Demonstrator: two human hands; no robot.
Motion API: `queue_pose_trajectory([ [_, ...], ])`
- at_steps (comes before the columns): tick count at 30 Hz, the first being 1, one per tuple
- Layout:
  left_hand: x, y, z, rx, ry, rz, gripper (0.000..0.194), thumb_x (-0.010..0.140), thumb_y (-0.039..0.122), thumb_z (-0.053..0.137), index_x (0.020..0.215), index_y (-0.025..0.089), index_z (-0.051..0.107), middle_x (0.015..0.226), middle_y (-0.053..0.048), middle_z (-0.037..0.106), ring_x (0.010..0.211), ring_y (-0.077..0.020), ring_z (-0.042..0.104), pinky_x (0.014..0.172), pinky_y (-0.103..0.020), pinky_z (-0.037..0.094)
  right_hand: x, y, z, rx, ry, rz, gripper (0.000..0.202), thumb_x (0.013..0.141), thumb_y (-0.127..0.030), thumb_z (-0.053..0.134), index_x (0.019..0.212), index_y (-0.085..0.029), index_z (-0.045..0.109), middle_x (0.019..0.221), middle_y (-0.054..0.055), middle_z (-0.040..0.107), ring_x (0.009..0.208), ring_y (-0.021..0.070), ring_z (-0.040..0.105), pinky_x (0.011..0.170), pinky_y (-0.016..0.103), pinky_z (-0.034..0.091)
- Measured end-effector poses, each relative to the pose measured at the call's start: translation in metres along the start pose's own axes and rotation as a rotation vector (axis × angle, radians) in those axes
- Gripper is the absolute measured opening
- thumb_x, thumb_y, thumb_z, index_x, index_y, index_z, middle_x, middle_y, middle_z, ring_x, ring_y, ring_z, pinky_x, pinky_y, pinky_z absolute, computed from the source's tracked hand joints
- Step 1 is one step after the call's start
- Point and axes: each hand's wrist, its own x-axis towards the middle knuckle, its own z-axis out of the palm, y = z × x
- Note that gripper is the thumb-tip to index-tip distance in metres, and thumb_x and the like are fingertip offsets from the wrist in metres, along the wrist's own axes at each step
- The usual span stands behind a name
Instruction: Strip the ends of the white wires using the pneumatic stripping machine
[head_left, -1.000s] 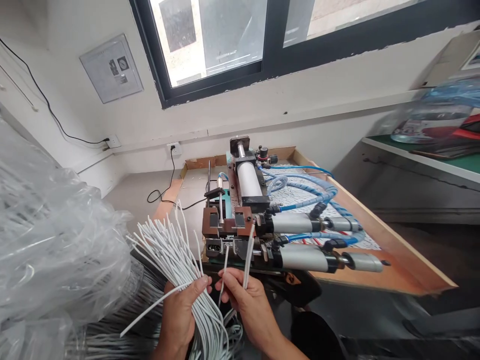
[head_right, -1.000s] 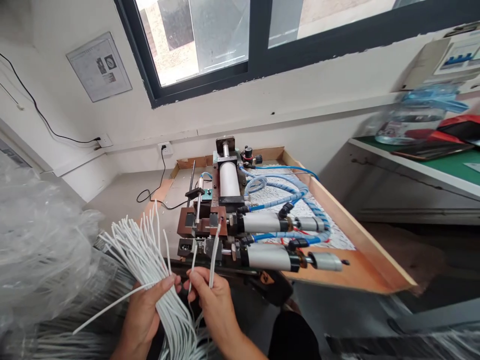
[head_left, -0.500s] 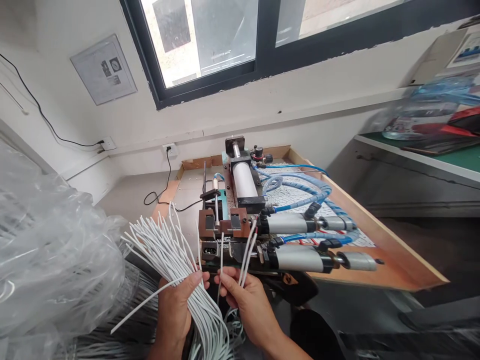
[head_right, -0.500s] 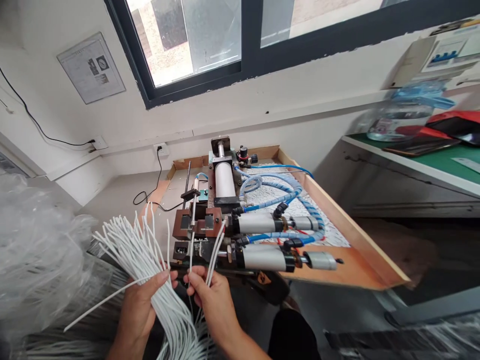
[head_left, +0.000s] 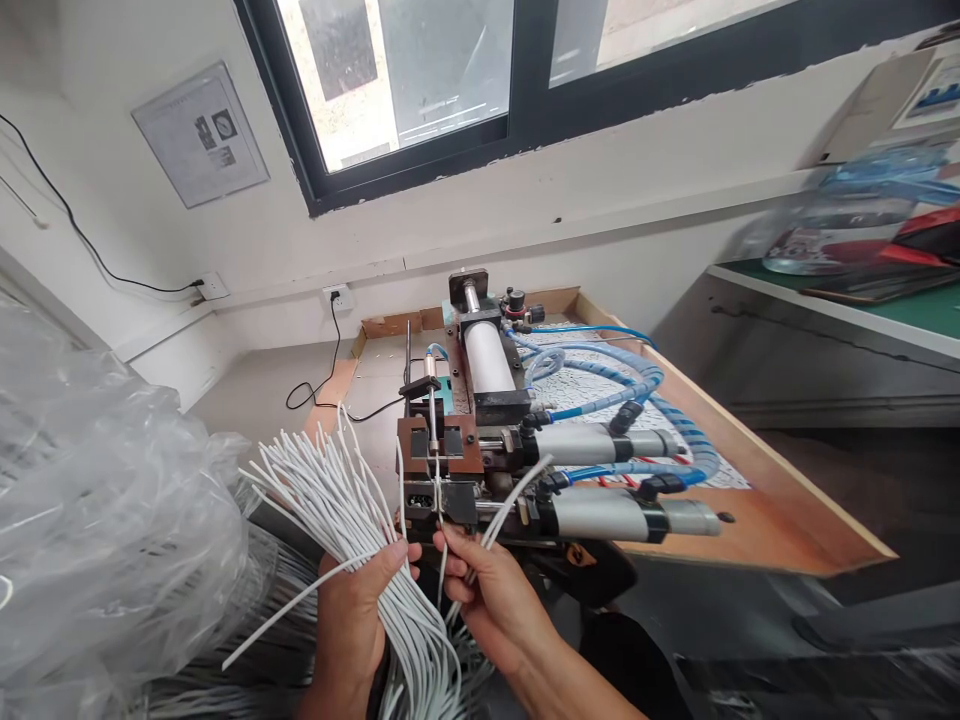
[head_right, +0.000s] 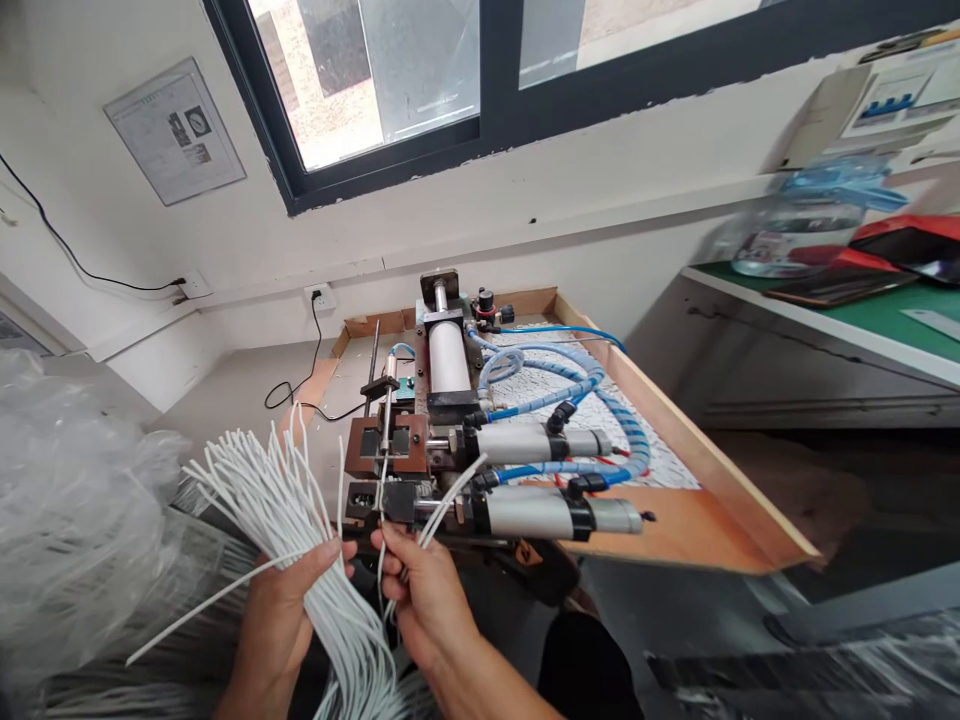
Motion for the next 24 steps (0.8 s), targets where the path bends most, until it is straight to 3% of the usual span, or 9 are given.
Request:
queue_pose_trajectory([
  [5,-0.003,-0.009,-0.006,0.052,-0.058,-0.002,0.019,0.046,0.015,0.073,0.062,0.014,0.062,0.051,0.001,0.065,0.051,-0.0184,0.062,0.047,-0.026,0.048,-0.006,0.004,0.0,-0.165,-0.027,-0.031,0.021,0.056,-0.029,0.073,0.067,-0.013,0.065,0.056,-0.001,0.057,0.046,0.0049,0.041,0.042,0.016,0.029],
  [11,-0.005,-0.017,-0.009,0.077,-0.201,0.025,0.018,0.047,0.014,0.073,0.062,0.013,0.064,0.058,0.0,0.066,0.051,-0.0144,0.056,0.051,-0.026,0.046,-0.016,0.01,-0.001,-0.44,-0.189,-0.236,0.022,0.063,-0.035,0.068,0.061,-0.013,0.065,0.056,0.0,0.057,0.053,0.0097,0.044,0.054,0.022,0.035],
  [16,-0.004,-0.016,-0.011,0.047,-0.207,0.013,0.016,0.05,0.014,0.072,0.064,0.013,0.063,0.059,-0.001,0.066,0.058,-0.0169,0.06,0.061,-0.028,0.048,-0.013,0.011,-0.002,-0.367,-0.097,-0.273,0.02,0.063,-0.034,0.067,0.06,-0.014,0.065,0.053,-0.002,0.057,0.053,0.0108,0.048,0.057,0.023,0.037],
  [24,-0.004,-0.013,-0.012,0.034,-0.153,-0.048,0.018,0.051,0.013,0.072,0.066,0.012,0.062,0.055,0.0,0.065,0.052,-0.0175,0.062,0.053,-0.029,0.05,-0.001,0.004,0.003,-0.172,0.072,-0.135,0.022,0.051,-0.03,0.075,0.056,-0.012,0.065,0.048,-0.001,0.058,0.044,0.0076,0.047,0.045,0.019,0.032],
])
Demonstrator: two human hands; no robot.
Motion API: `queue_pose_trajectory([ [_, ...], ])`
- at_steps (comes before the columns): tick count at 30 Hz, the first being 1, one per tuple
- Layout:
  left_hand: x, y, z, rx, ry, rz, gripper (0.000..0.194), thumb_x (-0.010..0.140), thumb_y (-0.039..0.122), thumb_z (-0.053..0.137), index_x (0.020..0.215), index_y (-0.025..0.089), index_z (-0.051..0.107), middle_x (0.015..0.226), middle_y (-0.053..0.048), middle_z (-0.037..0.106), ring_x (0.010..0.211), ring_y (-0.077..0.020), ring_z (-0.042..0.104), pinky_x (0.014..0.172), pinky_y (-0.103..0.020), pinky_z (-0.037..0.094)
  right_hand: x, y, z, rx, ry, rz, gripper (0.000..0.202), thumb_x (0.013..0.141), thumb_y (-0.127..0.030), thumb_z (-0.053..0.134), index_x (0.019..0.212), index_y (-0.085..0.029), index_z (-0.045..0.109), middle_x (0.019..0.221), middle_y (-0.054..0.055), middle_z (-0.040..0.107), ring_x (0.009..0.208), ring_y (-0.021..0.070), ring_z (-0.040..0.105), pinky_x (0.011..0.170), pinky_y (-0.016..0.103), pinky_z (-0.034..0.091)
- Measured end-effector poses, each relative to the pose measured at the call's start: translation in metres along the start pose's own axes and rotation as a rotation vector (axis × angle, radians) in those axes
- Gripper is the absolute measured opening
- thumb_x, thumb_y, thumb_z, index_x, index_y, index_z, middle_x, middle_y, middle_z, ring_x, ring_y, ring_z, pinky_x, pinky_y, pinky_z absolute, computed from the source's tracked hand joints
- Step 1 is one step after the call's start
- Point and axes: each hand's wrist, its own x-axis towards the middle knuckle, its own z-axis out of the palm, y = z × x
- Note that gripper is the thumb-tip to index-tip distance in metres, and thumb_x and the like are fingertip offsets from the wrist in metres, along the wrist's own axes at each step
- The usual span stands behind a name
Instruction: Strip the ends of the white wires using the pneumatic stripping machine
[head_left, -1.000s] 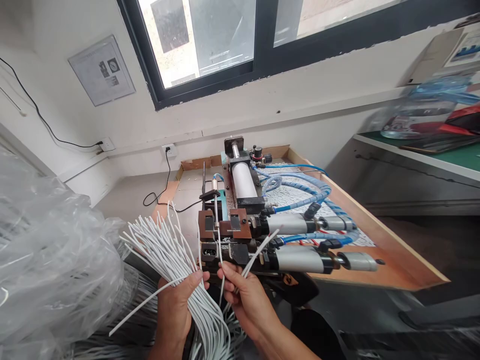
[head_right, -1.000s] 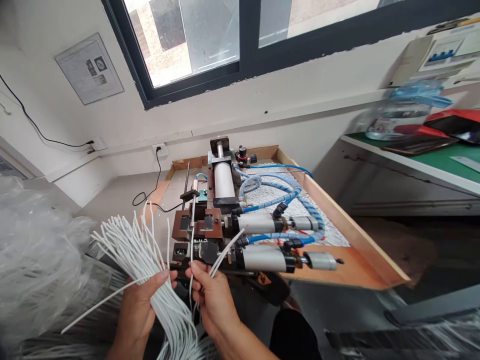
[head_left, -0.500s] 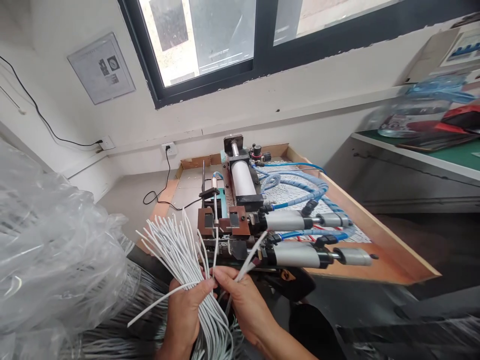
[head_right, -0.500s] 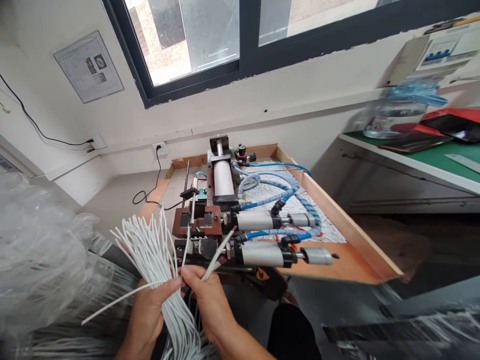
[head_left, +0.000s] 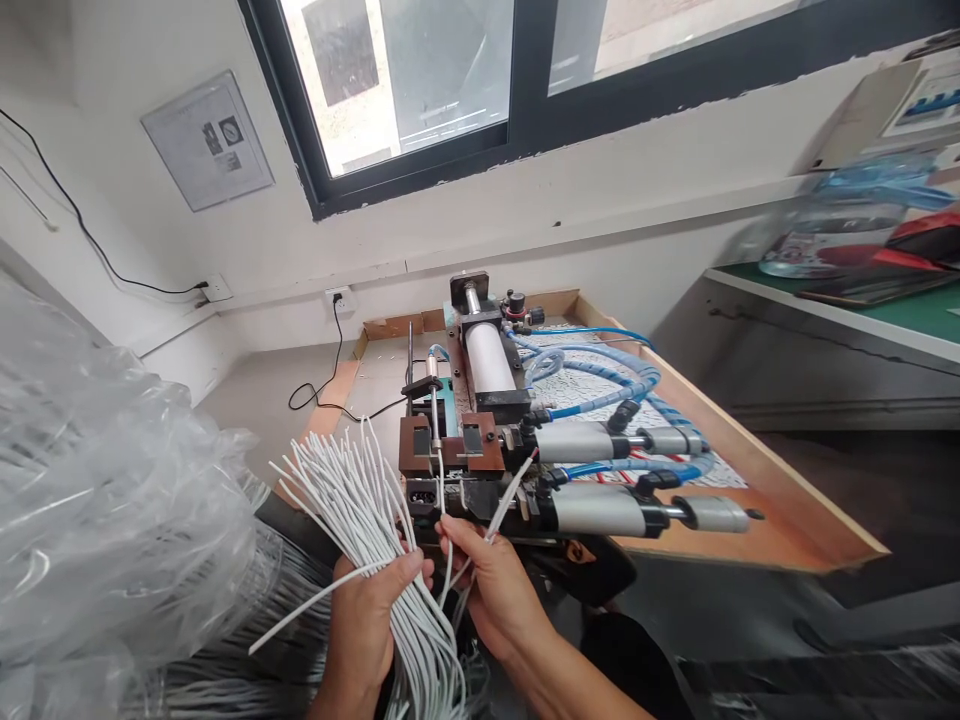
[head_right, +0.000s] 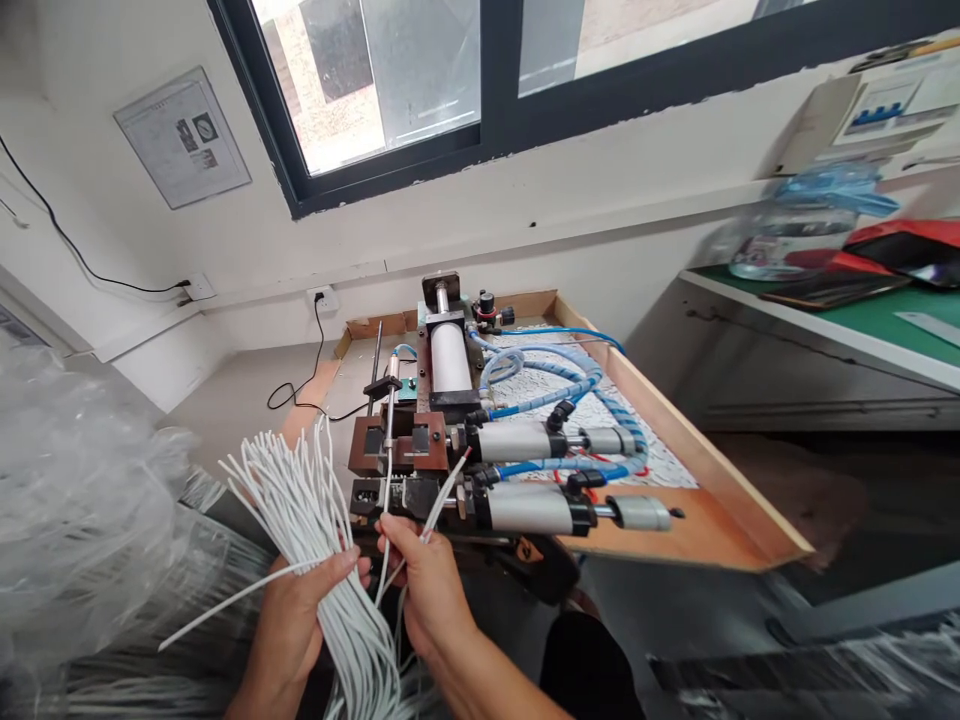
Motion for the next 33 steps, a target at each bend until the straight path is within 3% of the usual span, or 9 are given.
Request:
queue_pose_trajectory([
  [5,0.002,0.0,0.002,0.031,0.002,0.007,0.017,0.052,0.011,0.071,0.065,0.013,0.06,0.051,0.002,0.063,0.048,-0.0164,0.06,0.047,-0.026,0.048,-0.001,0.001,0.003,0.134,-0.06,0.113,0.022,0.048,-0.026,0.078,0.059,-0.012,0.065,0.05,-0.002,0.057,0.045,0.0072,0.048,0.049,0.02,0.037],
  [10,0.0,-0.001,0.002,0.038,-0.104,0.05,0.012,0.054,0.008,0.067,0.064,0.012,0.062,0.053,0.002,0.064,0.047,-0.0133,0.057,0.05,-0.026,0.047,-0.011,0.003,0.001,-0.012,-0.337,0.098,0.024,0.059,-0.032,0.072,0.062,-0.01,0.064,0.044,-0.004,0.047,0.041,0.0045,0.039,0.043,0.017,0.029],
  [14,-0.002,-0.002,0.0,0.048,-0.161,0.074,0.012,0.055,0.008,0.067,0.065,0.012,0.063,0.06,0.0,0.066,0.055,-0.0142,0.058,0.056,-0.026,0.047,-0.015,0.005,-0.001,-0.121,-0.201,-0.014,0.025,0.055,-0.031,0.074,0.065,-0.01,0.065,0.048,-0.003,0.051,0.043,0.0042,0.039,0.041,0.016,0.024],
  [17,-0.002,-0.004,-0.003,0.049,-0.101,0.045,0.013,0.054,0.011,0.07,0.064,0.012,0.063,0.058,-0.001,0.066,0.055,-0.016,0.06,0.057,-0.029,0.048,-0.013,0.005,-0.002,-0.07,-0.086,-0.062,0.026,0.052,-0.031,0.075,0.063,-0.011,0.063,0.05,-0.002,0.053,0.042,0.005,0.038,0.039,0.017,0.021],
  [21,0.0,-0.003,-0.006,0.03,-0.016,0.015,0.017,0.052,0.016,0.072,0.065,0.011,0.063,0.057,-0.003,0.066,0.056,-0.0196,0.063,0.058,-0.033,0.05,-0.008,0.003,-0.003,-0.026,-0.046,-0.052,0.025,0.051,-0.031,0.075,0.054,-0.012,0.059,0.046,-0.003,0.05,0.04,0.0041,0.035,0.037,0.017,0.019],
  [29,0.001,0.003,-0.003,0.016,0.057,0.016,0.02,0.048,0.017,0.073,0.063,0.011,0.062,0.053,-0.002,0.064,0.051,-0.02,0.062,0.05,-0.03,0.049,-0.002,-0.003,0.0,0.019,-0.083,0.084,0.024,0.049,-0.026,0.075,0.05,-0.012,0.056,0.042,-0.006,0.045,0.038,0.0039,0.034,0.037,0.017,0.022],
  [33,0.002,0.003,-0.005,0.02,0.006,0.078,0.016,0.05,0.016,0.072,0.063,0.012,0.064,0.056,0.0,0.066,0.052,-0.0154,0.059,0.054,-0.027,0.047,-0.01,0.001,-0.002,-0.079,-0.293,0.09,0.022,0.058,-0.032,0.071,0.063,-0.01,0.065,0.045,-0.005,0.043,0.043,0.0051,0.033,0.043,0.019,0.027],
])
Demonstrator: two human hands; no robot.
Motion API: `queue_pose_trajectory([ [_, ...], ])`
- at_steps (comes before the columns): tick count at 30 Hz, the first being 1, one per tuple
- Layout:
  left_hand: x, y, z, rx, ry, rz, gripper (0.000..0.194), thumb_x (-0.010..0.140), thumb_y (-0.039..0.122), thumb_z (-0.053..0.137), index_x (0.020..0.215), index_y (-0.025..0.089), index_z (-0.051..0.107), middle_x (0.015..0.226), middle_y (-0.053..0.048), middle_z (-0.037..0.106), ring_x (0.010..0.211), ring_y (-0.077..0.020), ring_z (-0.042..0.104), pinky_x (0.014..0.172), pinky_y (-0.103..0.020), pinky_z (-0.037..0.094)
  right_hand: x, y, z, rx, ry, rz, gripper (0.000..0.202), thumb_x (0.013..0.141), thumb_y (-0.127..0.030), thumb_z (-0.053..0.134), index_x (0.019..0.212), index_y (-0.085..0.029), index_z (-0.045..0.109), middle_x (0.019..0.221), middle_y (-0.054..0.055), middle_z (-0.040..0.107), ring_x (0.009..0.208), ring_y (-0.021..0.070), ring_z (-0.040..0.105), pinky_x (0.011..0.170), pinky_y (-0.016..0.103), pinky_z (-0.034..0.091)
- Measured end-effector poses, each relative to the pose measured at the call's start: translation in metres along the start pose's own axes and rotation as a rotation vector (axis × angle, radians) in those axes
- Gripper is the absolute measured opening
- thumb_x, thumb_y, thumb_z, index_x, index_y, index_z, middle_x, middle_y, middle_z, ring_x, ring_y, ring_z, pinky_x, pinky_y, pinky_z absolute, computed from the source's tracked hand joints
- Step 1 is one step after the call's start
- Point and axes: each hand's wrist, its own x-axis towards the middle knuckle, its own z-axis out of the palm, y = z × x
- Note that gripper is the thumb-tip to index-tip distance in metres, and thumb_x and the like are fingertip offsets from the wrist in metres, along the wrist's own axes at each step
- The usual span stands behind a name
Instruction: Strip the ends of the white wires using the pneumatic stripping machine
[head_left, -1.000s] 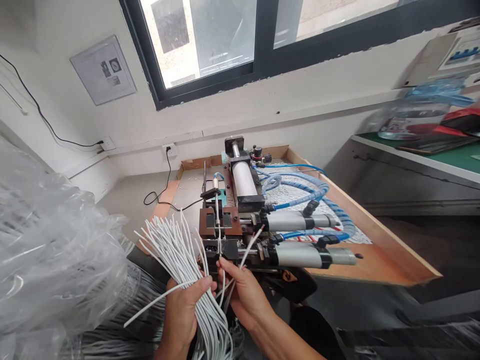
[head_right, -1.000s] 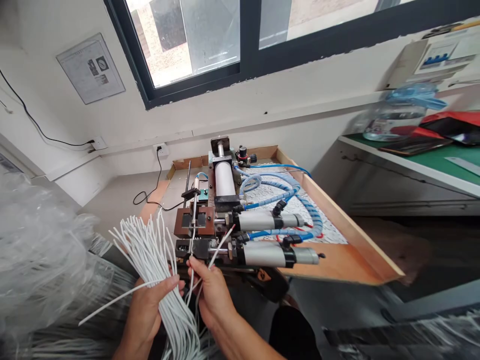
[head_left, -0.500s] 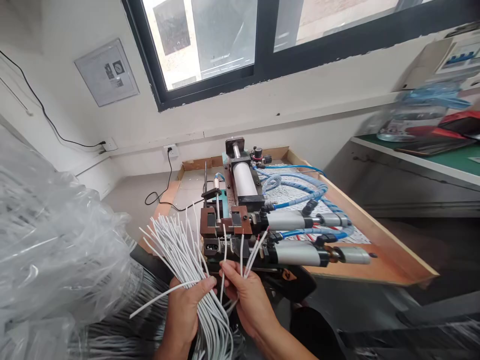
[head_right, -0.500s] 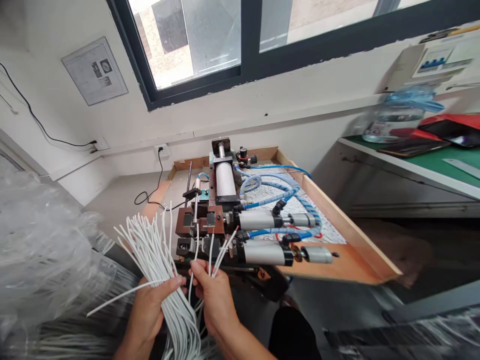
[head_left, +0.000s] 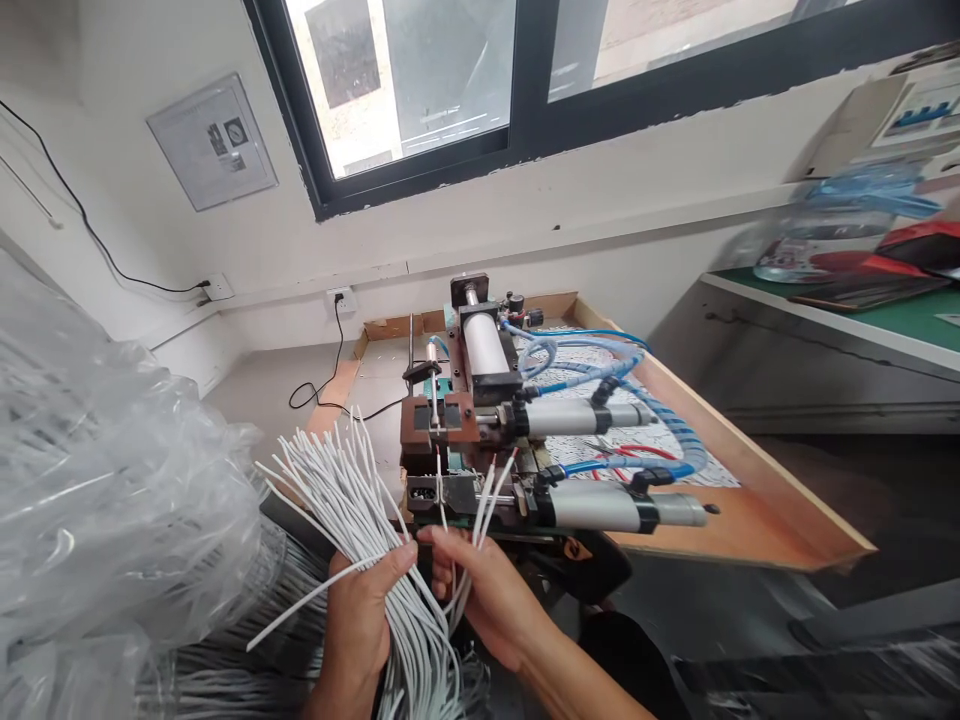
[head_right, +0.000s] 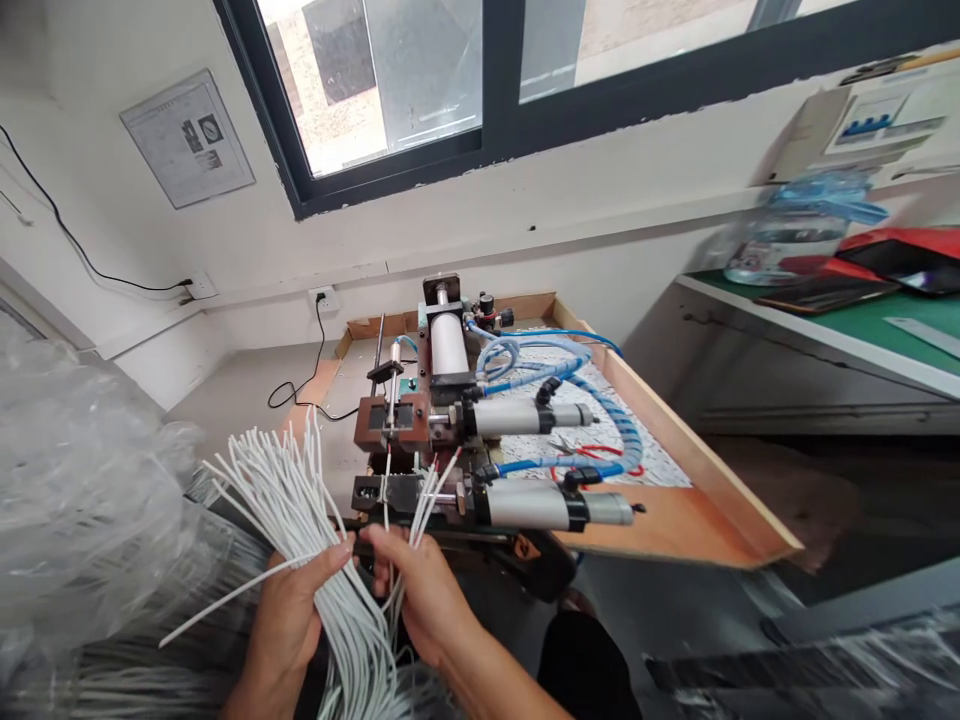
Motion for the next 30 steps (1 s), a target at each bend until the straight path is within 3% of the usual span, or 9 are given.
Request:
queue_pose_trajectory([
  [3,-0.002,0.001,0.0,-0.004,-0.047,0.035,0.013,0.051,0.017,0.071,0.062,0.014,0.065,0.058,0.001,0.065,0.056,-0.015,0.058,0.059,-0.026,0.046,-0.007,0.005,-0.001,-0.197,-0.079,-0.059,0.025,0.06,-0.033,0.069,0.068,-0.01,0.068,0.044,-0.005,0.042,0.044,0.0053,0.028,0.043,0.019,0.022],
  [6,-0.003,0.003,0.003,-0.001,-0.089,0.056,0.012,0.052,0.017,0.071,0.061,0.015,0.065,0.061,0.001,0.065,0.061,-0.0153,0.057,0.065,-0.026,0.045,-0.01,0.007,-0.003,-0.294,-0.02,-0.107,0.023,0.059,-0.034,0.07,0.067,-0.013,0.068,0.043,-0.006,0.039,0.043,0.0055,0.024,0.043,0.02,0.02],
  [9,-0.003,0.003,0.004,0.004,-0.109,0.059,0.01,0.053,0.016,0.07,0.062,0.015,0.066,0.061,0.001,0.065,0.062,-0.0151,0.057,0.068,-0.027,0.044,-0.011,0.006,-0.005,-0.375,0.021,-0.187,0.021,0.057,-0.034,0.071,0.061,-0.014,0.066,0.046,-0.005,0.044,0.046,0.0069,0.03,0.046,0.021,0.025],
  [12,-0.002,0.002,0.004,0.002,-0.119,0.06,0.01,0.054,0.016,0.07,0.063,0.015,0.065,0.062,0.001,0.065,0.061,-0.0149,0.056,0.068,-0.028,0.044,-0.013,0.006,-0.006,-0.42,-0.017,-0.249,0.022,0.058,-0.035,0.07,0.06,-0.013,0.065,0.052,-0.002,0.051,0.053,0.0099,0.038,0.054,0.022,0.031],
  [14,-0.001,0.002,0.003,-0.006,-0.116,0.049,0.013,0.052,0.015,0.071,0.063,0.014,0.064,0.061,0.001,0.064,0.059,-0.0145,0.056,0.065,-0.027,0.044,-0.014,0.006,-0.007,-0.397,-0.017,-0.249,0.023,0.059,-0.035,0.069,0.059,-0.013,0.065,0.052,-0.002,0.05,0.054,0.0099,0.038,0.054,0.022,0.031],
  [18,-0.001,0.003,0.002,-0.034,-0.077,-0.027,0.016,0.052,0.014,0.071,0.064,0.014,0.061,0.056,0.002,0.062,0.053,-0.0151,0.058,0.058,-0.028,0.046,-0.011,0.009,-0.01,-0.257,0.15,-0.189,0.025,0.059,-0.037,0.069,0.06,-0.012,0.064,0.047,-0.003,0.047,0.044,0.0064,0.03,0.042,0.02,0.019],
  [21,-0.001,0.003,0.0,-0.073,-0.043,-0.109,0.017,0.051,0.015,0.072,0.064,0.013,0.06,0.055,0.001,0.064,0.053,-0.0174,0.061,0.058,-0.031,0.048,-0.006,0.01,-0.012,-0.16,0.202,-0.156,0.026,0.056,-0.036,0.071,0.055,-0.011,0.062,0.047,-0.002,0.048,0.041,0.0054,0.028,0.04,0.02,0.014],
  [25,-0.002,0.002,-0.001,-0.092,-0.096,-0.143,0.015,0.053,0.014,0.07,0.065,0.012,0.062,0.058,-0.003,0.066,0.057,-0.0198,0.064,0.061,-0.033,0.049,-0.003,0.009,-0.01,-0.054,0.242,-0.141,0.024,0.053,-0.032,0.073,0.052,-0.012,0.06,0.046,-0.002,0.049,0.041,0.0053,0.03,0.041,0.02,0.013],
  [30,-0.004,0.003,0.001,-0.098,-0.033,-0.133,0.018,0.05,0.014,0.072,0.066,0.013,0.063,0.057,-0.001,0.065,0.053,-0.0185,0.063,0.057,-0.032,0.05,-0.004,0.008,-0.007,0.006,0.29,-0.15,0.023,0.053,-0.03,0.073,0.052,-0.012,0.06,0.047,-0.002,0.05,0.041,0.005,0.031,0.041,0.02,0.016],
])
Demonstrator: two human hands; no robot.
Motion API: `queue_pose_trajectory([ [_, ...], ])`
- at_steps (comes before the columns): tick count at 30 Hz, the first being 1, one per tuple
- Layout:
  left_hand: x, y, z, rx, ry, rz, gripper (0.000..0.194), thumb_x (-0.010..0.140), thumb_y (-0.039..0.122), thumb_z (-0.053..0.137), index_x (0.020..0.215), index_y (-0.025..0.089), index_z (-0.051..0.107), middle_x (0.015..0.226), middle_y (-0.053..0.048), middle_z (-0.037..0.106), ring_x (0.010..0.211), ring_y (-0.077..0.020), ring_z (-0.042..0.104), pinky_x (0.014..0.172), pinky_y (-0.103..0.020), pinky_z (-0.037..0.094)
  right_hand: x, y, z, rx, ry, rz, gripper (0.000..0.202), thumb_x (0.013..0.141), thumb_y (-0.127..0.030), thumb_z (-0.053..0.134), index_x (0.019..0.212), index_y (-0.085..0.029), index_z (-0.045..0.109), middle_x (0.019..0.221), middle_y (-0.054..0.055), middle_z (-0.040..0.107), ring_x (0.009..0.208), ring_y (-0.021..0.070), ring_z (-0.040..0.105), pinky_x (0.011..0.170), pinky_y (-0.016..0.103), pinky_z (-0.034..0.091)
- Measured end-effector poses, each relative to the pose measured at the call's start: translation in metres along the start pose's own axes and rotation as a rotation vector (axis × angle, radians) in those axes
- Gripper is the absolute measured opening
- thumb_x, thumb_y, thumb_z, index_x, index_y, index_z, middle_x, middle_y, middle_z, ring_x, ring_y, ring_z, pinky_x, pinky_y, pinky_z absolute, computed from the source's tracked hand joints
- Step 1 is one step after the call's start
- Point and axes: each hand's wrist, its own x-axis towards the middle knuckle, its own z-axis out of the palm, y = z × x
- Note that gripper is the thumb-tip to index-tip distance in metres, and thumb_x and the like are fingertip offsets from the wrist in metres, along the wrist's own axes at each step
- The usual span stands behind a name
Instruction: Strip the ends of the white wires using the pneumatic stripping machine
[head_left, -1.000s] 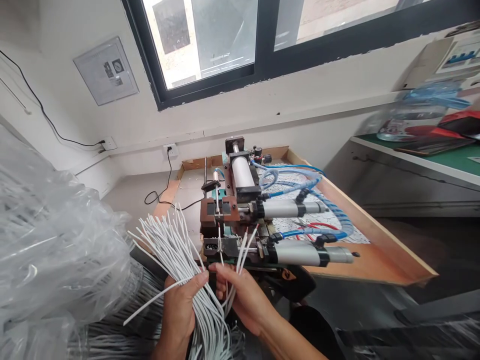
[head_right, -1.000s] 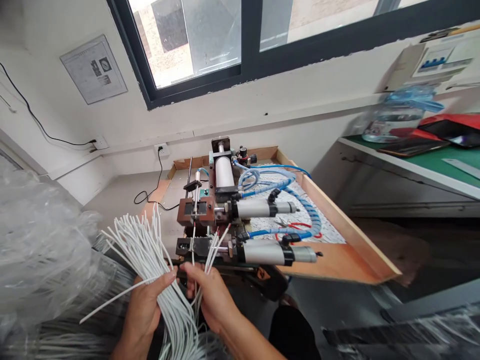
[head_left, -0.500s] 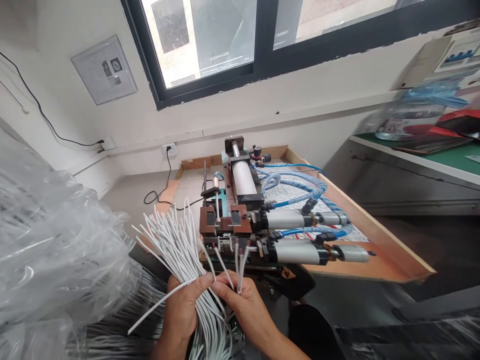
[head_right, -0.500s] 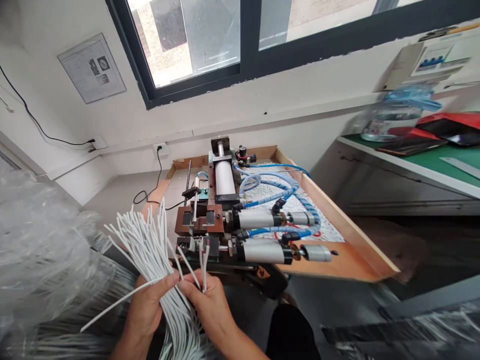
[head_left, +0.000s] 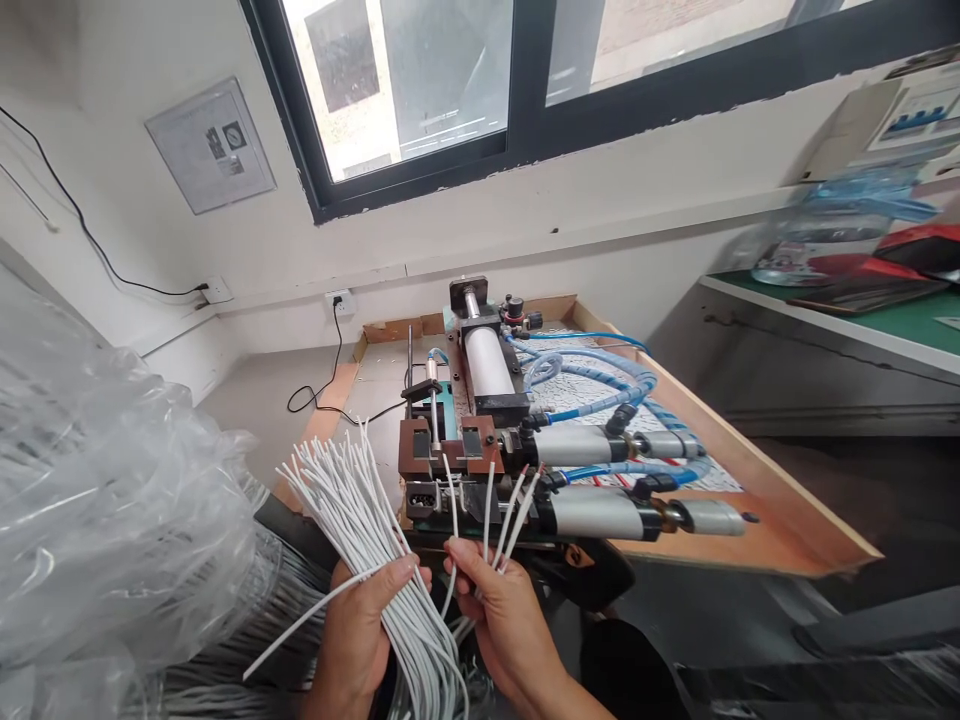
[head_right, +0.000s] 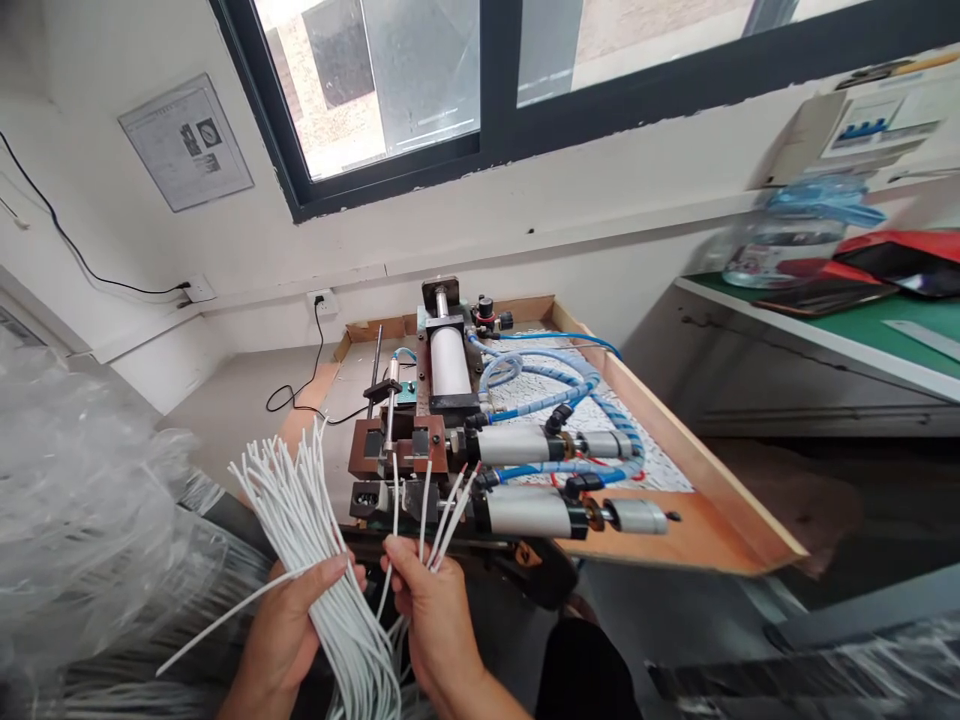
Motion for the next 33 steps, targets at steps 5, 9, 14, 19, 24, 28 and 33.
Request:
queue_pose_trajectory([
  [5,0.001,0.001,0.0,0.015,0.015,0.028,0.016,0.049,0.015,0.072,0.063,0.013,0.064,0.053,0.0,0.064,0.05,-0.0165,0.06,0.054,-0.029,0.049,0.005,-0.003,0.003,-0.025,-0.045,0.059,0.025,0.053,-0.029,0.072,0.049,-0.012,0.055,0.042,-0.004,0.046,0.038,0.0038,0.029,0.039,0.02,0.014],
  [9,0.001,0.001,-0.001,0.026,-0.006,0.045,0.014,0.05,0.015,0.071,0.062,0.013,0.064,0.053,0.0,0.063,0.048,-0.0151,0.058,0.052,-0.028,0.048,0.008,-0.005,0.005,-0.013,-0.065,0.093,0.025,0.052,-0.027,0.072,0.05,-0.013,0.052,0.042,-0.005,0.045,0.036,0.0026,0.027,0.039,0.019,0.011],
  [14,0.0,0.0,-0.001,0.027,-0.021,0.067,0.014,0.05,0.012,0.07,0.063,0.013,0.064,0.053,0.001,0.061,0.048,-0.0125,0.055,0.051,-0.025,0.047,0.007,-0.007,0.005,-0.029,-0.103,0.092,0.026,0.054,-0.029,0.072,0.049,-0.013,0.053,0.044,-0.005,0.045,0.039,0.004,0.031,0.04,0.019,0.018],
  [19,-0.002,0.0,0.002,0.087,-0.005,0.084,0.017,0.046,0.013,0.072,0.061,0.013,0.064,0.052,0.001,0.061,0.046,-0.0122,0.053,0.047,-0.024,0.045,0.002,-0.004,0.004,-0.067,-0.249,0.077,0.028,0.057,-0.037,0.071,0.068,-0.011,0.065,0.046,-0.004,0.046,0.045,0.0069,0.036,0.047,0.021,0.028],
  [24,-0.003,-0.001,0.002,0.155,-0.052,0.115,0.017,0.047,0.013,0.072,0.062,0.013,0.066,0.057,-0.001,0.065,0.054,-0.0167,0.058,0.053,-0.027,0.048,-0.002,0.001,0.005,-0.103,-0.263,-0.014,0.026,0.06,-0.037,0.07,0.062,-0.012,0.064,0.049,0.0,0.053,0.045,0.0074,0.039,0.045,0.02,0.025],
  [28,0.0,-0.006,-0.001,0.15,0.011,0.128,0.016,0.046,0.014,0.073,0.059,0.013,0.064,0.054,0.0,0.063,0.052,-0.0154,0.057,0.057,-0.028,0.048,0.0,-0.001,0.007,-0.023,-0.081,-0.021,0.027,0.055,-0.036,0.073,0.066,-0.013,0.065,0.054,-0.001,0.054,0.045,0.0061,0.037,0.043,0.018,0.024],
  [33,0.002,-0.007,-0.003,0.124,0.034,0.119,0.019,0.043,0.015,0.074,0.059,0.013,0.064,0.051,0.001,0.061,0.048,-0.0142,0.055,0.052,-0.028,0.047,0.005,-0.006,0.008,0.033,0.01,0.017,0.028,0.053,-0.034,0.074,0.068,-0.012,0.067,0.054,-0.002,0.053,0.044,0.0049,0.036,0.041,0.017,0.024],
])
